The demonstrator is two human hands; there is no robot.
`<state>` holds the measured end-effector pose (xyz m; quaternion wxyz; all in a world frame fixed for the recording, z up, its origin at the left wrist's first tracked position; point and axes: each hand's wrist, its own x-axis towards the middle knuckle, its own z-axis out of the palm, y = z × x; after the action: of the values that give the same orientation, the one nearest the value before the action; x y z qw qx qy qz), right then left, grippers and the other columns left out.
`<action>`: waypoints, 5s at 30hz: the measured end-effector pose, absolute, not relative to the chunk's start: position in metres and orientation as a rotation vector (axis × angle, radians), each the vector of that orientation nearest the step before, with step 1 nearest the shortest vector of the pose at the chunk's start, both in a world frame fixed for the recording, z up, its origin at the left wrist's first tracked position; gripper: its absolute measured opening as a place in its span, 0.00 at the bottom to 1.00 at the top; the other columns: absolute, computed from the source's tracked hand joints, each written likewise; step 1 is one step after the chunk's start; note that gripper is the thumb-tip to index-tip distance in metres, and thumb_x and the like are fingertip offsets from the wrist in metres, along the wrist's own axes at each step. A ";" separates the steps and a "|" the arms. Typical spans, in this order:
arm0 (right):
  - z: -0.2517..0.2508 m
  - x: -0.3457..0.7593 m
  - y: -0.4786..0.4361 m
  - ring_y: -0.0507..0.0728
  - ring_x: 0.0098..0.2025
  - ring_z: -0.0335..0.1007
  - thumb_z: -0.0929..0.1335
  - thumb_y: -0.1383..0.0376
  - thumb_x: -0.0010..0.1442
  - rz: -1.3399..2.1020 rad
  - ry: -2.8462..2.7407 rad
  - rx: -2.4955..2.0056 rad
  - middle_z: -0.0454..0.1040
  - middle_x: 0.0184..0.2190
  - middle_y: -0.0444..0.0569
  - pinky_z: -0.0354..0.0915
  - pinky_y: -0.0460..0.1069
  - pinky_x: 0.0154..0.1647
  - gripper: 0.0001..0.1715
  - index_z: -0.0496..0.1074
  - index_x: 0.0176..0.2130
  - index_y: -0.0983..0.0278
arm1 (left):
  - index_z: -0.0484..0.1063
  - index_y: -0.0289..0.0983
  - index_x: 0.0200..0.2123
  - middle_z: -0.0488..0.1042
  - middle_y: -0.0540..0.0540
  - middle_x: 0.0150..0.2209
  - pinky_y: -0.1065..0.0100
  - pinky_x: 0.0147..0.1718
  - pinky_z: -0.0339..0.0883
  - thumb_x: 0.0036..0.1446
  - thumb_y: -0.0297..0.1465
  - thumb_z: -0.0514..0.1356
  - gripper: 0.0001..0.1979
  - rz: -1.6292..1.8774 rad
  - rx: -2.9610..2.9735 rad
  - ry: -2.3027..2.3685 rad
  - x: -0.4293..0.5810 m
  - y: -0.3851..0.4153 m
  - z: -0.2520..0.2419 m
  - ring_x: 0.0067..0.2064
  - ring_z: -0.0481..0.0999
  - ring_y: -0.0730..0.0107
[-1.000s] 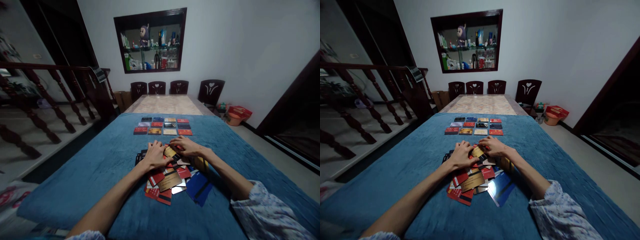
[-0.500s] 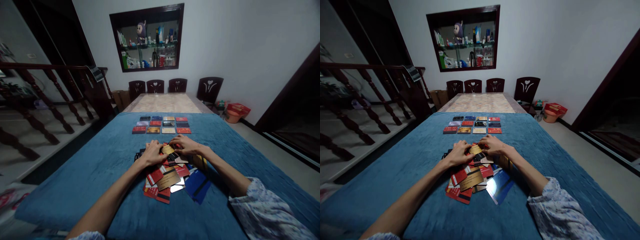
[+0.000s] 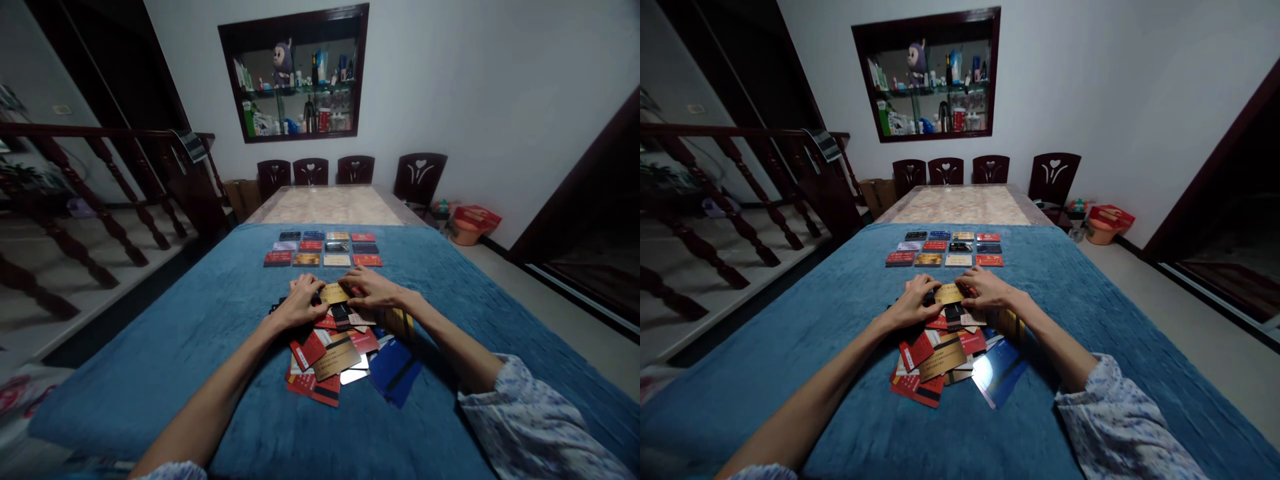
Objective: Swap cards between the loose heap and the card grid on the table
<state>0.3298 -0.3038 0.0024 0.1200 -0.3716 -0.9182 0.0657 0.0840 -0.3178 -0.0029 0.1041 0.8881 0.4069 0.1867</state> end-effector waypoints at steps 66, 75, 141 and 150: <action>0.031 0.263 -0.228 0.65 0.53 0.61 0.72 0.53 0.57 0.032 -2.610 -1.450 0.70 0.49 0.56 0.63 0.54 0.47 0.21 0.75 0.47 0.62 | 0.69 0.42 0.57 0.68 0.40 0.55 0.49 0.56 0.57 0.53 0.32 0.63 0.27 0.238 2.677 1.410 0.031 -0.207 0.028 0.59 0.61 0.48; 0.036 0.255 -0.209 0.66 0.54 0.62 0.71 0.54 0.58 0.047 -2.637 -1.507 0.70 0.50 0.56 0.63 0.54 0.48 0.18 0.76 0.45 0.61 | 0.70 0.42 0.55 0.67 0.40 0.57 0.50 0.53 0.56 0.53 0.34 0.63 0.25 0.122 2.678 1.500 0.033 -0.186 0.032 0.59 0.58 0.46; 0.037 0.264 -0.209 0.70 0.59 0.58 0.68 0.59 0.59 -0.135 -2.713 -1.588 0.70 0.56 0.59 0.62 0.62 0.53 0.28 0.71 0.57 0.63 | 0.70 0.40 0.54 0.69 0.40 0.57 0.42 0.57 0.49 0.54 0.27 0.59 0.23 0.358 2.849 1.265 0.030 -0.194 0.010 0.64 0.53 0.45; 0.031 0.287 -0.238 0.67 0.55 0.60 0.67 0.62 0.61 -0.113 -2.669 -1.484 0.73 0.52 0.56 0.60 0.56 0.47 0.20 0.74 0.52 0.60 | 0.72 0.40 0.53 0.70 0.40 0.56 0.39 0.57 0.50 0.55 0.26 0.59 0.20 0.473 2.898 1.168 0.034 -0.225 -0.002 0.63 0.56 0.44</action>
<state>0.2874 -0.2380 0.0306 0.0429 -0.4852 -0.8726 -0.0368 0.0342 -0.2246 -0.0019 -0.0093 0.9170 0.3695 0.1497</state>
